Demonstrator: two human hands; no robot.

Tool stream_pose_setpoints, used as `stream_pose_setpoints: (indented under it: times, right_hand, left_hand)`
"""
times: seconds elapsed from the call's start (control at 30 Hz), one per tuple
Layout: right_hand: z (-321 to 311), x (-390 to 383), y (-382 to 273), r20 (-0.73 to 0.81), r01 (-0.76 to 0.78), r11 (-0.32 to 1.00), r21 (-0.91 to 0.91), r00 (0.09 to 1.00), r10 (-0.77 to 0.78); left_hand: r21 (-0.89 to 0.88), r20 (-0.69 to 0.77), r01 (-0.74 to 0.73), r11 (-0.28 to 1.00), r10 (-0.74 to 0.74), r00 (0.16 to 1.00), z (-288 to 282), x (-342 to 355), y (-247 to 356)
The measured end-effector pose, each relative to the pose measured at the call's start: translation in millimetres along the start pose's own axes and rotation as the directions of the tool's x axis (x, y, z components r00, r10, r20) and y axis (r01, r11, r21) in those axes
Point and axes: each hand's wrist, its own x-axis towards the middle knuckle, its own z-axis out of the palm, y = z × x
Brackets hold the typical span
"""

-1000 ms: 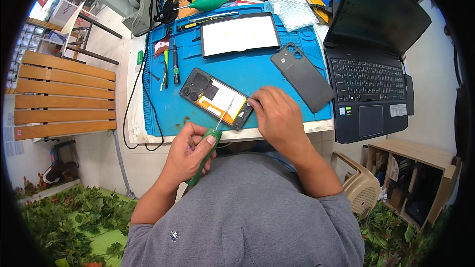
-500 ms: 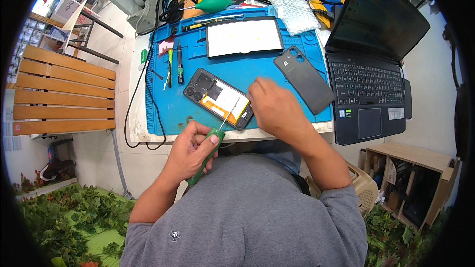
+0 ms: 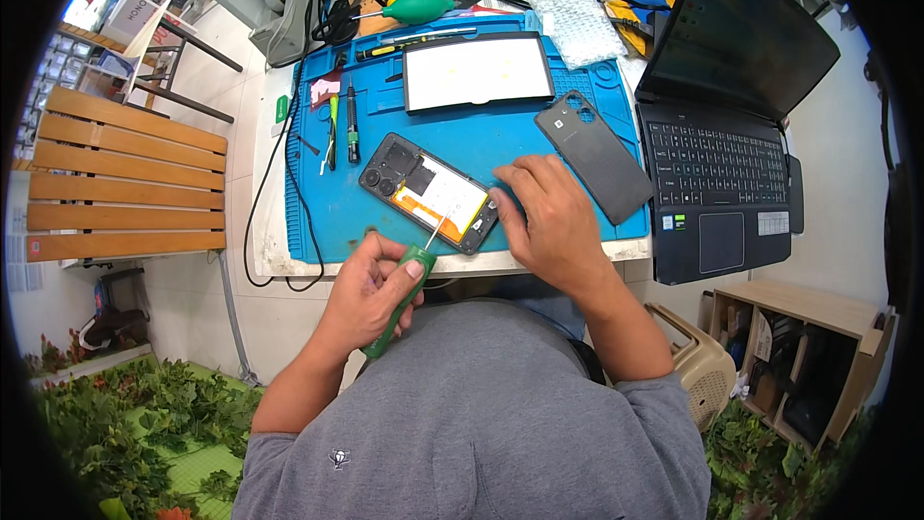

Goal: The person uses a screwdriver to remove screws from the back of a mobile phone and pokes at the internal components.

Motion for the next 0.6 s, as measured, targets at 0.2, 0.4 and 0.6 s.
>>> stream_pose_setpoints:
  times: [0.2, 0.4, 0.6]
  right_hand:
    - [-9, 2, 3, 0.155, 0.124, 0.985, 0.118, 0.978, -0.142]
    - [-36, -9, 5, 0.285, 0.068, 0.889, 0.453, 0.934, -0.217]
    - [-43, -23, -11, 0.266, 0.066, 0.862, 0.502, 0.937, -0.226]
  left_hand:
    - [-0.002, 0.123, 0.006, 1.000, -0.005, 0.992, -3, -10, 8]
    - [0.158, 0.323, -0.001, 0.987, -0.051, 0.945, -35, -22, 18]
    - [0.204, 0.432, 0.019, 0.979, -0.107, 0.895, -47, -26, 18]
